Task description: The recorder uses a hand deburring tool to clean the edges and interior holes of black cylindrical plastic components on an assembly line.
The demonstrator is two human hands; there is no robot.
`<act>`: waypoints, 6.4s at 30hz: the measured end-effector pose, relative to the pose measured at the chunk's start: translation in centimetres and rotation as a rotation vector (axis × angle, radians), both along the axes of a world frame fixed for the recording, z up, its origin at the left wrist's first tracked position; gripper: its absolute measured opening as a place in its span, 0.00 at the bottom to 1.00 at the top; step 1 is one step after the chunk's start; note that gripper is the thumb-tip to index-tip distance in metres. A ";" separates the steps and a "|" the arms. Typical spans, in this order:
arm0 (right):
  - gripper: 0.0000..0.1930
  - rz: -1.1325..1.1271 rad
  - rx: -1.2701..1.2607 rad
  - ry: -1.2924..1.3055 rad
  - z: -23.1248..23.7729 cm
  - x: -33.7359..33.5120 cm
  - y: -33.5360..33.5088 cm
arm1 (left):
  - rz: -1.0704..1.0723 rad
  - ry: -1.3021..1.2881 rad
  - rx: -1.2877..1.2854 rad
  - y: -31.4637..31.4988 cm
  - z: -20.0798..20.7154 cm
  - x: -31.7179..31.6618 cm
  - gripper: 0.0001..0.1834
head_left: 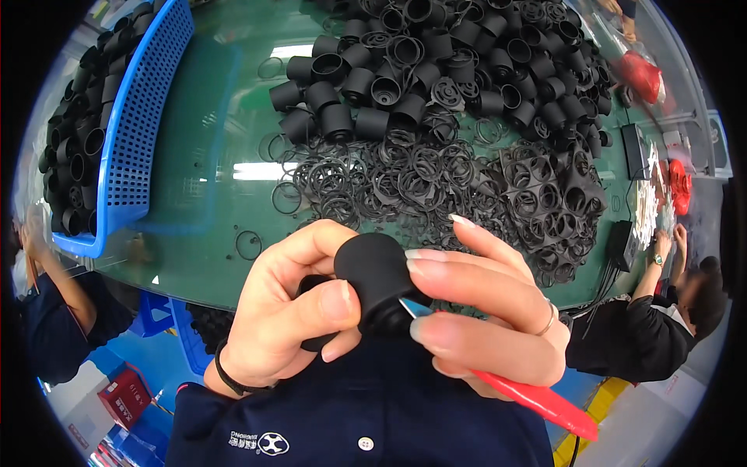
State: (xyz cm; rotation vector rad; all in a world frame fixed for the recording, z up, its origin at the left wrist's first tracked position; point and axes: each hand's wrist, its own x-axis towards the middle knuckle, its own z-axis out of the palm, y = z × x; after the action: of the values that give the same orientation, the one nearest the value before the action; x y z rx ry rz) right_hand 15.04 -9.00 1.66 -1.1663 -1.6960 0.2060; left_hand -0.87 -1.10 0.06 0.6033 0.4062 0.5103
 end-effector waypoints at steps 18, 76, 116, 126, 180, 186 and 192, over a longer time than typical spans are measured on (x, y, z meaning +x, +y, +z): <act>0.13 -0.585 -0.190 -0.153 -2.4 1.0 0.3 | 0.025 -0.093 -0.013 -0.1 -0.4 0.3 0.23; 0.15 -0.020 -0.027 -0.078 0.7 -0.3 -0.9 | 0.030 -0.095 -0.039 -1.1 -0.2 0.2 0.19; 0.08 -0.291 -0.014 0.122 -1.1 1.1 -1.6 | -0.248 -0.156 -0.005 0.6 0.2 0.5 0.25; 0.10 0.000 0.002 0.451 2.1 -1.5 -3.6 | -0.148 -0.017 -0.047 -0.4 1.3 1.1 0.23; 0.07 -0.343 -0.493 0.506 -1.9 -0.1 -2.1 | 0.976 1.662 1.911 23.7 4.2 -17.2 0.23; 0.08 -0.319 -0.449 0.487 -2.2 0.5 -1.8 | 0.986 1.697 1.785 24.1 3.9 -18.2 0.27; 0.09 -0.293 -0.477 0.473 -2.1 0.1 -1.0 | 0.858 2.049 1.843 25.7 2.6 -24.2 0.29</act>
State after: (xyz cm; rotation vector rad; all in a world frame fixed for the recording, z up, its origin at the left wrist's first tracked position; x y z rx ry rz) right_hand 15.18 -10.04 -0.40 -1.5522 -1.0710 0.6731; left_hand -25.08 24.57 2.69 2.8033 2.2830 0.8374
